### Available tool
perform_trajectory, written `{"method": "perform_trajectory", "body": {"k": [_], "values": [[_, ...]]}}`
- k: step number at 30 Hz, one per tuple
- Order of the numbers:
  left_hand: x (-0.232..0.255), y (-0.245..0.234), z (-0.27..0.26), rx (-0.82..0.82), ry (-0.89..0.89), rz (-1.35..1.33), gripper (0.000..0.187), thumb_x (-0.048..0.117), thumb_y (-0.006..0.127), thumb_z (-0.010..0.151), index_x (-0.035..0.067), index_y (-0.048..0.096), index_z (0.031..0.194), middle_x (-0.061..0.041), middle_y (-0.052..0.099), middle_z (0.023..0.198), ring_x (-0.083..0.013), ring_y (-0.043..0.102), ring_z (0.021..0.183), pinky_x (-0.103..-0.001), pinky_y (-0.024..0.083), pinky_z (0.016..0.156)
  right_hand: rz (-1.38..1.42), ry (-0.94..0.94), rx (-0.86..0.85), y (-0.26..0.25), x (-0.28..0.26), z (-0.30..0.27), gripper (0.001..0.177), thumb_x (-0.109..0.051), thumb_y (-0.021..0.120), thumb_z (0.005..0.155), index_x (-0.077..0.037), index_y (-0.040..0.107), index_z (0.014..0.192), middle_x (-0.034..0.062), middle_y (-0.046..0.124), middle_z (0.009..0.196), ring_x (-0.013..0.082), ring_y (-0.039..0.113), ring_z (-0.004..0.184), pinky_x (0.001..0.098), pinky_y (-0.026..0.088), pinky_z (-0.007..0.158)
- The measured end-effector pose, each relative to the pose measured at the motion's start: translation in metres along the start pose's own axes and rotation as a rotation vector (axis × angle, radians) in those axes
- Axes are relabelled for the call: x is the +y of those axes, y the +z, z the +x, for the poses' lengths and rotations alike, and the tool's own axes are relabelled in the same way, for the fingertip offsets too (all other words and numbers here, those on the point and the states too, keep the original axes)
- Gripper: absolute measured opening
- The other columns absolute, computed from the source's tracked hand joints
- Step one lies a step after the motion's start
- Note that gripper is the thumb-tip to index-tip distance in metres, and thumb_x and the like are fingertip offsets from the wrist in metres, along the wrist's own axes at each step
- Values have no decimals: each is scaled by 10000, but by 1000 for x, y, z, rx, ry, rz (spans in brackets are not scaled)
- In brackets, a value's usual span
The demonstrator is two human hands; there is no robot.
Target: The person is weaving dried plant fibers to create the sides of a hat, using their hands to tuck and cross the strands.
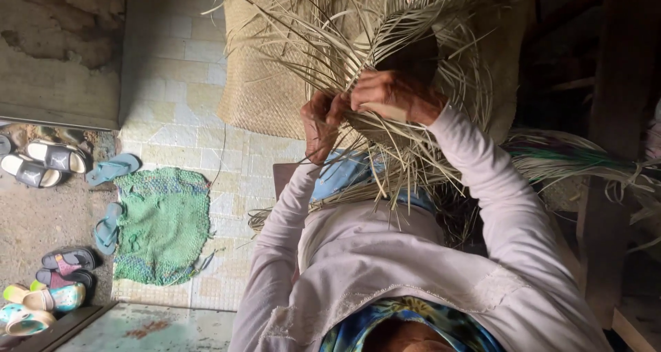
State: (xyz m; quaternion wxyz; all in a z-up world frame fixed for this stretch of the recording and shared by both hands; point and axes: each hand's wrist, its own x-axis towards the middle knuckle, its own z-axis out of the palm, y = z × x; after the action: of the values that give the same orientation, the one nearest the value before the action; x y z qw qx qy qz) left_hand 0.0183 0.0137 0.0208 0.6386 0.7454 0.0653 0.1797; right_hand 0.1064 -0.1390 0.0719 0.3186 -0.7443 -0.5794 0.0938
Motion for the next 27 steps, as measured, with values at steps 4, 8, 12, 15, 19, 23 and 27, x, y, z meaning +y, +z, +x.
{"method": "perform_trajectory", "body": {"k": [4,8,12,15,19,23,27], "values": [[9,-4,2,15,-110,15,226,244,646,837,46,610,736,-124,602,544,-214,610,521,-310,466,511,-127,85,-41,-20,-39,19,86,-112,569,866,-145,580,787,31,568,675,235,596,708,331,482,714],[-7,0,3,79,107,138,209,195,609,859,50,584,710,-138,570,534,-294,597,506,-334,457,475,-502,152,73,2,-24,24,79,-165,636,805,-158,566,842,-1,535,842,202,521,850,341,439,722],[-7,-2,1,125,116,60,167,229,639,852,111,628,734,-78,587,551,-215,602,503,-277,469,485,-807,284,124,21,-26,17,142,-238,640,769,-145,539,806,42,493,818,247,467,891,412,376,707],[-9,-1,4,123,63,-4,186,214,640,855,75,624,733,-103,578,575,-227,592,505,-295,482,506,-796,332,174,22,-30,14,155,-228,635,782,-130,530,839,50,497,784,249,488,873,432,373,743],[-7,-1,2,96,37,14,230,242,640,858,72,623,704,-112,591,569,-260,621,538,-318,491,535,-774,421,165,35,-36,7,110,-214,583,842,-118,533,823,41,493,778,224,496,819,373,370,673],[20,-5,6,79,-68,-65,247,232,670,832,56,629,662,-115,586,531,-227,612,534,-304,481,546,-675,420,237,45,-47,5,169,-152,506,886,-99,518,726,24,438,681,195,459,660,307,362,540],[-6,-5,3,32,-258,-109,313,251,666,844,36,602,627,-87,577,497,-153,525,519,-302,453,581,-772,426,326,29,-64,9,198,-138,549,840,-80,497,658,54,409,665,216,456,601,316,356,446]]}}
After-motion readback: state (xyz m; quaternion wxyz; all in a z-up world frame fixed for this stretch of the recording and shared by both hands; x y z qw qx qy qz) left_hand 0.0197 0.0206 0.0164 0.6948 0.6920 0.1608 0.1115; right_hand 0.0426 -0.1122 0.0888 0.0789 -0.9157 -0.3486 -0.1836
